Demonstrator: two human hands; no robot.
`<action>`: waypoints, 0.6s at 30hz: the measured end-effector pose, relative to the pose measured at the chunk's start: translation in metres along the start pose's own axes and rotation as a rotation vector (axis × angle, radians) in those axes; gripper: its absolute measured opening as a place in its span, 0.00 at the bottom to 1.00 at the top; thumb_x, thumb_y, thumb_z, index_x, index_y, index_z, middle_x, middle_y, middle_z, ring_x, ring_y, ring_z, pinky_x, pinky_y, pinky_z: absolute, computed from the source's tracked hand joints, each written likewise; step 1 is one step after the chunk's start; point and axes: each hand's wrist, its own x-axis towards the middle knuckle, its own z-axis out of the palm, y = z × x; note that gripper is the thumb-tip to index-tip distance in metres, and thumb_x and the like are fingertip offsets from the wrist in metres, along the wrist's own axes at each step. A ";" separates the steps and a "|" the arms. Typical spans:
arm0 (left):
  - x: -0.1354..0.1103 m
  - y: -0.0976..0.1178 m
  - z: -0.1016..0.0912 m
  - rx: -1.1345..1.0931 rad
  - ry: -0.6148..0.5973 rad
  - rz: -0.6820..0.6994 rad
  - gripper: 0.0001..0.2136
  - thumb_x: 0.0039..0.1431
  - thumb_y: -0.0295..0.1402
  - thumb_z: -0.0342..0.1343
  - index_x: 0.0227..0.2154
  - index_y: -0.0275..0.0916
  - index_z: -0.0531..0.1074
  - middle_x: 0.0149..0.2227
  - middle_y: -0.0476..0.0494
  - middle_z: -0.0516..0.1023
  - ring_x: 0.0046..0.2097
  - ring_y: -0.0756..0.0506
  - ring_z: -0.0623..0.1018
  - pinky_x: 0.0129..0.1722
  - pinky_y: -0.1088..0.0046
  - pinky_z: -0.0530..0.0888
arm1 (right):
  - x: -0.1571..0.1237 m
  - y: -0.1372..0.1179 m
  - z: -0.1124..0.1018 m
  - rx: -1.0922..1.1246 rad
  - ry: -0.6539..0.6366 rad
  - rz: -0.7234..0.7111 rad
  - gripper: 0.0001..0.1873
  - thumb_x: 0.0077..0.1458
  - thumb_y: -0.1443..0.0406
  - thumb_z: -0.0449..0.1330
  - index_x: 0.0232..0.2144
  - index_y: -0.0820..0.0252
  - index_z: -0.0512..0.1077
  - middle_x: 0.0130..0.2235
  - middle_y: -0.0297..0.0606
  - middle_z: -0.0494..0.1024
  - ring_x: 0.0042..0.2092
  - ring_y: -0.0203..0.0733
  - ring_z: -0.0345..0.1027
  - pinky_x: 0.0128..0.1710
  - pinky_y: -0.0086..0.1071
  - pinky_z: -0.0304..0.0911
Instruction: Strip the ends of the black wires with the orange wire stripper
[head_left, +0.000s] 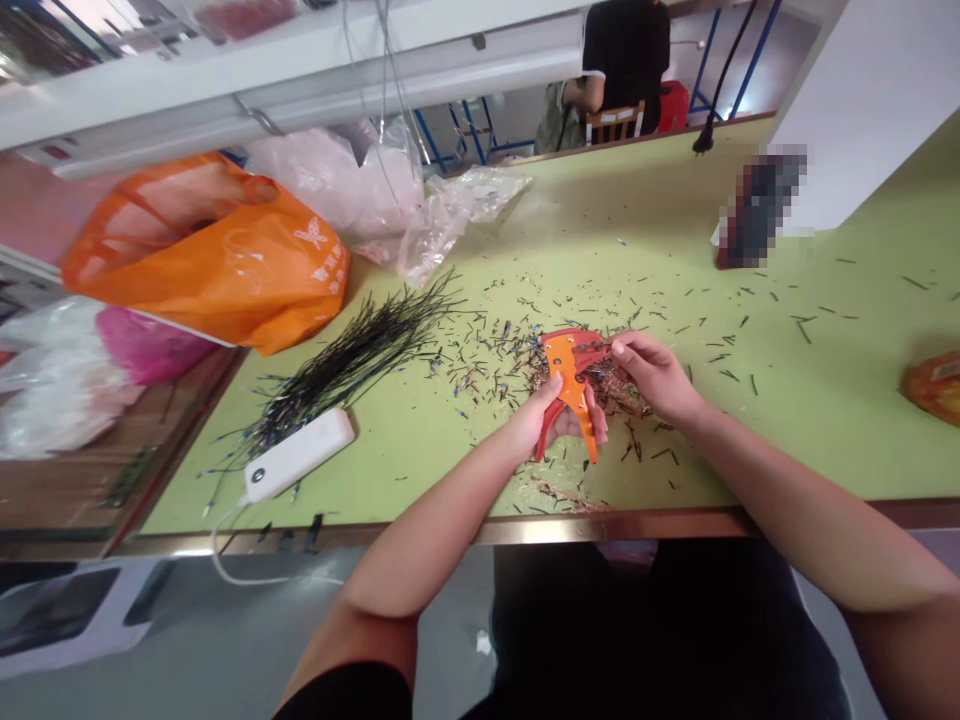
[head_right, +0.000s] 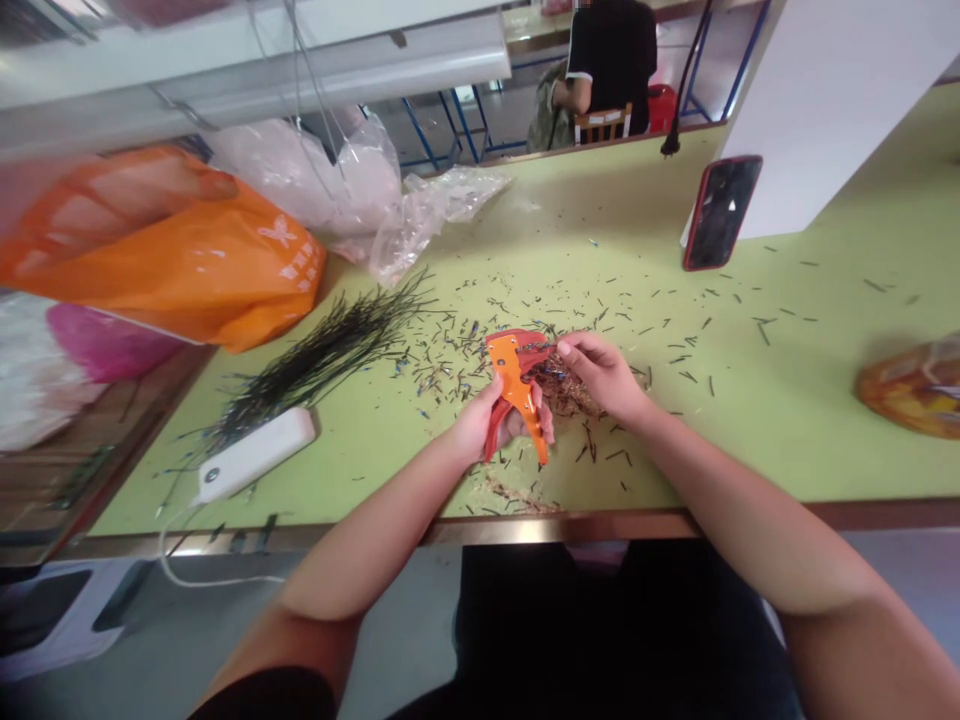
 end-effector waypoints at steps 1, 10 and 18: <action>0.000 0.001 0.001 -0.005 0.009 0.001 0.30 0.59 0.63 0.61 0.39 0.35 0.74 0.36 0.34 0.86 0.38 0.34 0.87 0.43 0.58 0.81 | 0.000 -0.001 0.001 -0.017 0.006 0.008 0.27 0.58 0.39 0.68 0.32 0.56 0.74 0.24 0.28 0.64 0.26 0.33 0.53 0.26 0.32 0.50; -0.001 0.003 0.001 0.029 0.088 0.074 0.24 0.60 0.53 0.64 0.43 0.34 0.75 0.43 0.30 0.86 0.46 0.31 0.87 0.49 0.51 0.82 | -0.003 -0.013 0.004 -0.047 -0.026 0.105 0.28 0.62 0.38 0.62 0.33 0.56 0.74 0.26 0.30 0.61 0.29 0.38 0.53 0.29 0.34 0.51; -0.001 0.001 0.001 0.043 0.102 0.091 0.25 0.62 0.54 0.66 0.48 0.35 0.75 0.44 0.33 0.84 0.48 0.35 0.86 0.50 0.55 0.81 | -0.003 -0.009 0.000 -0.208 0.041 -0.058 0.30 0.65 0.36 0.57 0.32 0.54 0.71 0.27 0.31 0.63 0.29 0.38 0.54 0.32 0.37 0.52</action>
